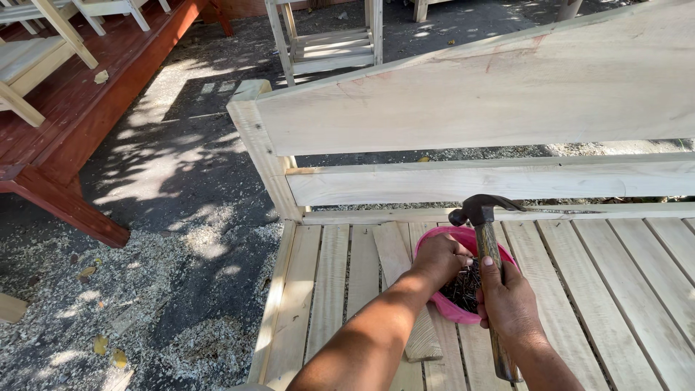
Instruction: The person hammers nails into the frame of an unfinished wooden bench, taking nails from a pink bowl and using a small wood block to press and hold nails while striking them with a claw hammer. They reposition along the bench rail, driving several nails in sequence.
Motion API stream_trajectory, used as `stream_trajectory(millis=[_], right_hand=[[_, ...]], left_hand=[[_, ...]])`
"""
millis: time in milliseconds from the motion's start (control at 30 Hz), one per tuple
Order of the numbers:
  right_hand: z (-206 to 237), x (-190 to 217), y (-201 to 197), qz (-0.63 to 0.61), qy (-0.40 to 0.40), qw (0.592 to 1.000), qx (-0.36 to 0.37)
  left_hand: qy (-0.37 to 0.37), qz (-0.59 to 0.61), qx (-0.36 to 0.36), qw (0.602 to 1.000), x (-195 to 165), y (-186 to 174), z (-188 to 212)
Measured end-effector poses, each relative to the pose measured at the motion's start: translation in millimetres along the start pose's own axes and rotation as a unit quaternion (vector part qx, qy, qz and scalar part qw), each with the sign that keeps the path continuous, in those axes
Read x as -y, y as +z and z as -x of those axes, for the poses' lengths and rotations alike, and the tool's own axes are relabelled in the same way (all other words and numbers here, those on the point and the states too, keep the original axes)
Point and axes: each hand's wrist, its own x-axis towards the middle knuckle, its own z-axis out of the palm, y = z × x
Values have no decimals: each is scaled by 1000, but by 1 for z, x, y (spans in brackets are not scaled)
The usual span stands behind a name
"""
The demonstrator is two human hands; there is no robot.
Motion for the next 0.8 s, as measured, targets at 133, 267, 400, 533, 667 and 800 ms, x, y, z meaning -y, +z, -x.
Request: stream_trajectory(millis=[133,267,400,533,667,800], right_hand=[[2,1,0,-11,-3,1000,-8],[3,-2,0,-24,2,1000,-12],[3,-5,0,-32,6,999,-13],[6,-6,5,-25,13,1000,0],[12,-4,23,-31,-21,999,18],[15,1,55,-13,-49,998,45]], left_hand=[[-41,136,17,990,10,-4,4],[-62,125,20,990,12,-4,2],[-36,119,-27,992,9,-2,2],[-113,189,-30,975,-3,-10,13],[-123,233,-117,957,-7,-35,21],[-91,148,-238,956,19,-72,31]])
